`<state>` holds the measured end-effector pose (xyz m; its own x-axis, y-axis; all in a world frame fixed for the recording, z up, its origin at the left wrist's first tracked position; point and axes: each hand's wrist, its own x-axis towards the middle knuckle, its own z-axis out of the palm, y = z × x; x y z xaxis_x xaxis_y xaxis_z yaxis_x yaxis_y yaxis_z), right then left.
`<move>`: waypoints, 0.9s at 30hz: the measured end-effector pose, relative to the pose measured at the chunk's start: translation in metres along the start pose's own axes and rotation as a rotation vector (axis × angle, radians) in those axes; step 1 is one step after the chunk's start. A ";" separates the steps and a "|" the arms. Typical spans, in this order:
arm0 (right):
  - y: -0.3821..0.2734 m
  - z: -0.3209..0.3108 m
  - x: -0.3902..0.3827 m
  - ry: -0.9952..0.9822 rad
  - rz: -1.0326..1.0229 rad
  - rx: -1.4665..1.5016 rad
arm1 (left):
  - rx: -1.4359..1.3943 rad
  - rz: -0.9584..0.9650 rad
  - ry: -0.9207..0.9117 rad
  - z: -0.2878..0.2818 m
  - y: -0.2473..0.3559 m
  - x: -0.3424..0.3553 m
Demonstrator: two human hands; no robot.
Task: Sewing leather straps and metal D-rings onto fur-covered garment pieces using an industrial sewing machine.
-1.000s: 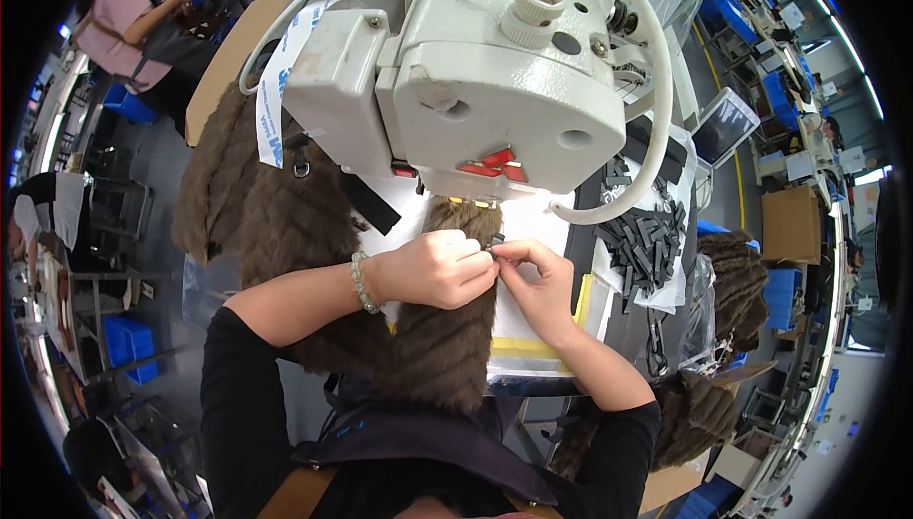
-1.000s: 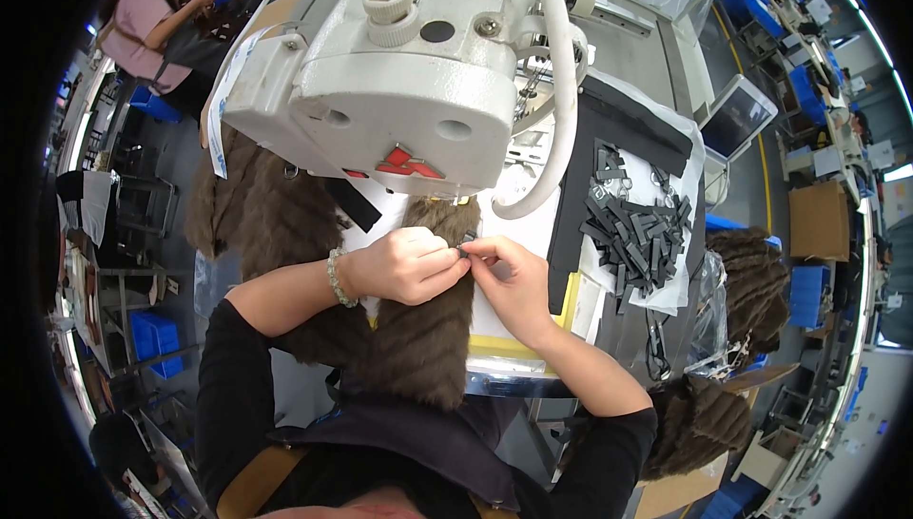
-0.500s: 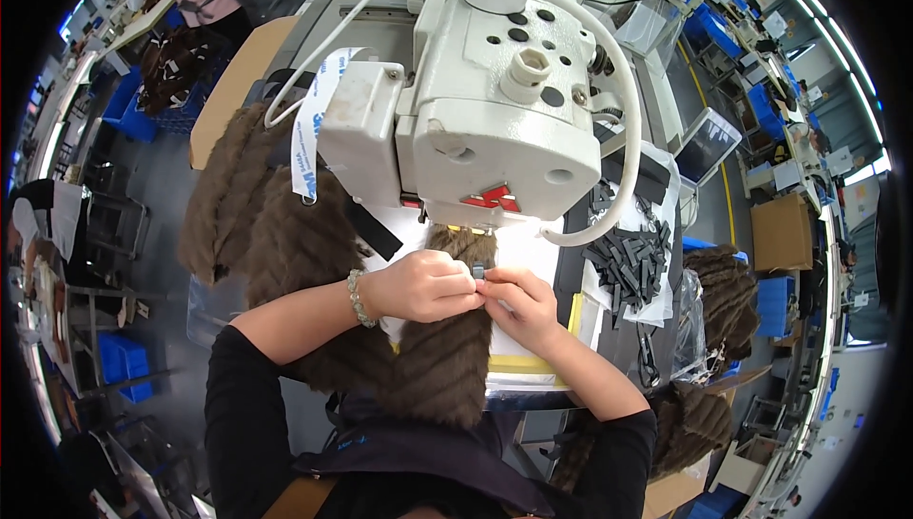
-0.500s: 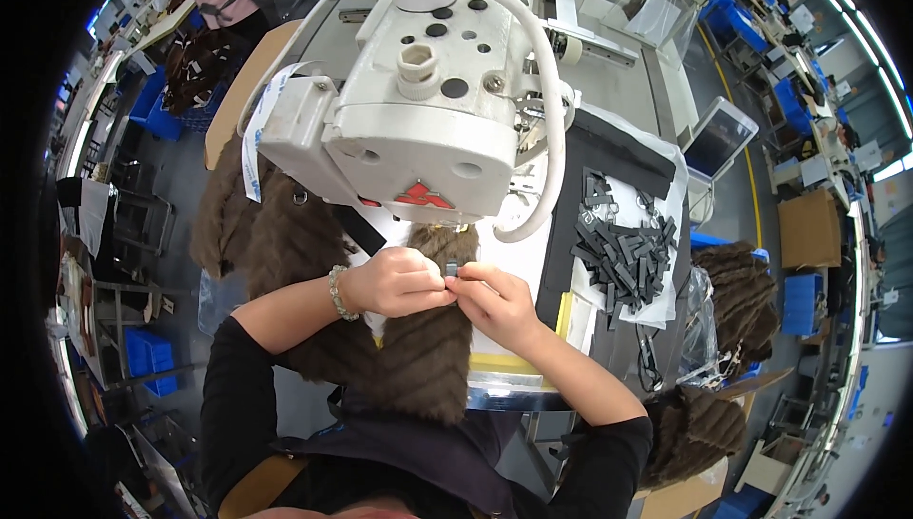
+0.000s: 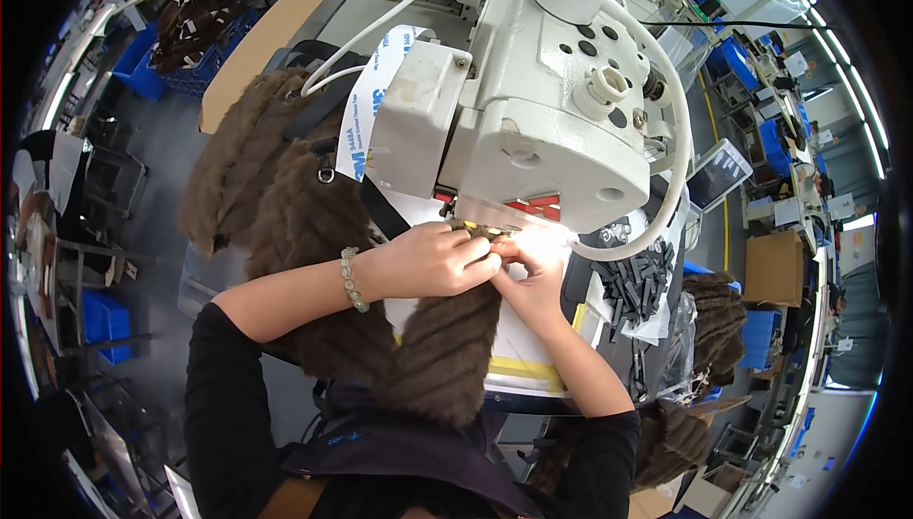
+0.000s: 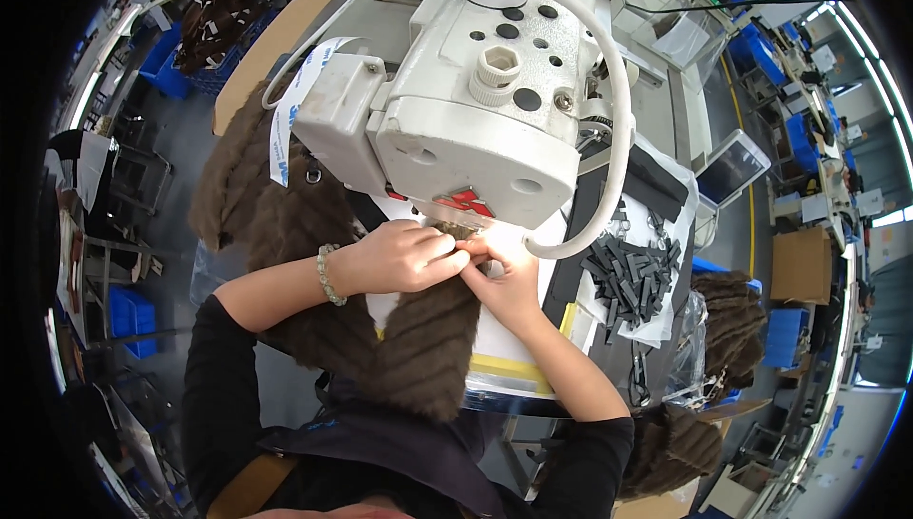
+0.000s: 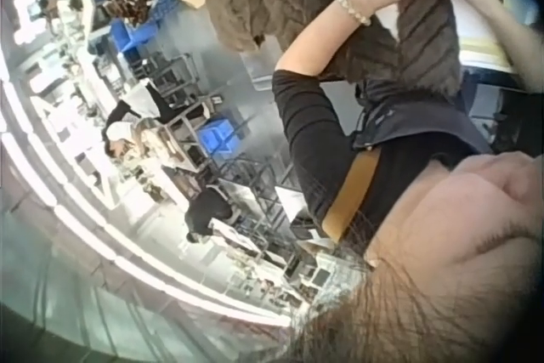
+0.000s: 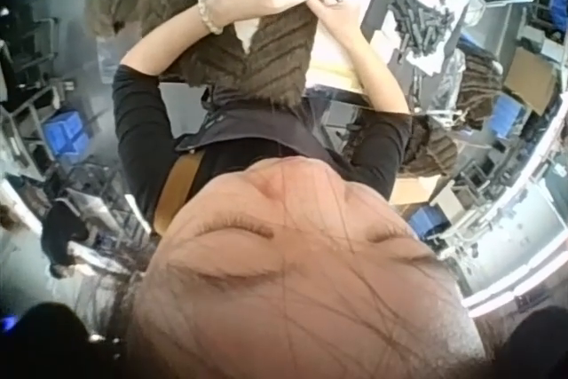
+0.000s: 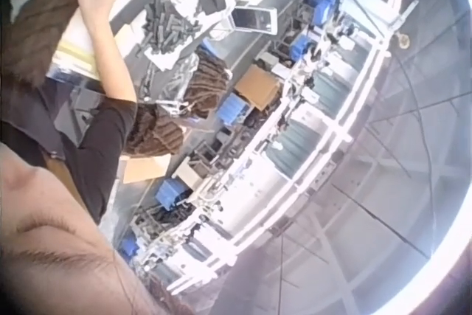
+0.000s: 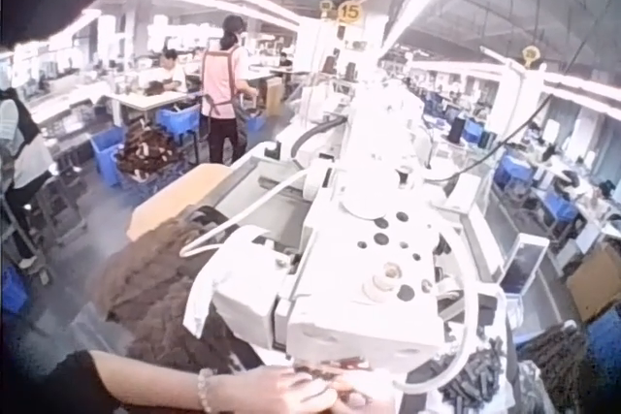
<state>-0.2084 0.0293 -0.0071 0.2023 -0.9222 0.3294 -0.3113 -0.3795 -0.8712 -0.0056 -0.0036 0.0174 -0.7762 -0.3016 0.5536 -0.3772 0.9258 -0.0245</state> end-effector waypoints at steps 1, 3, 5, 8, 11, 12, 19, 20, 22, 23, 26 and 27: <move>0.000 0.001 0.000 0.020 0.060 0.088 | -0.058 -0.029 0.050 0.002 -0.001 0.000; 0.000 0.001 -0.002 0.031 0.144 0.195 | -0.123 -0.067 0.081 0.006 -0.001 -0.003; -0.001 -0.001 -0.005 -0.020 0.120 0.085 | -0.213 -0.122 0.095 0.011 -0.001 -0.006; -0.003 0.003 -0.005 -0.018 0.012 -0.056 | -0.376 -0.244 0.078 0.015 -0.002 -0.012; -0.006 0.005 -0.003 0.018 -0.117 -0.177 | -0.535 -0.374 0.072 0.016 -0.001 -0.012; -0.007 0.004 -0.002 0.022 -0.158 -0.216 | -0.587 -0.403 0.085 0.017 -0.001 -0.012; -0.010 0.006 0.001 -0.011 -0.433 -0.368 | -0.600 -0.480 0.051 0.014 -0.001 -0.016; -0.009 0.007 0.000 -0.007 -0.420 -0.362 | -0.598 -0.479 0.061 0.014 -0.001 -0.016; -0.009 0.008 -0.001 0.008 -0.396 -0.351 | -0.600 -0.472 0.088 0.016 -0.002 -0.016; -0.008 0.008 -0.002 0.017 -0.383 -0.347 | -0.637 -0.482 0.107 0.017 -0.002 -0.016; -0.007 0.008 -0.006 0.058 -0.378 -0.368 | -0.717 -0.494 0.137 0.018 -0.002 -0.014; -0.007 0.008 -0.006 0.080 -0.389 -0.375 | -0.712 -0.491 0.118 0.017 -0.003 -0.015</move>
<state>-0.2002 0.0376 -0.0057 0.3022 -0.7057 0.6409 -0.5400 -0.6808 -0.4949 -0.0020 -0.0055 -0.0050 -0.5367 -0.7145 0.4488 -0.2192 0.6317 0.7436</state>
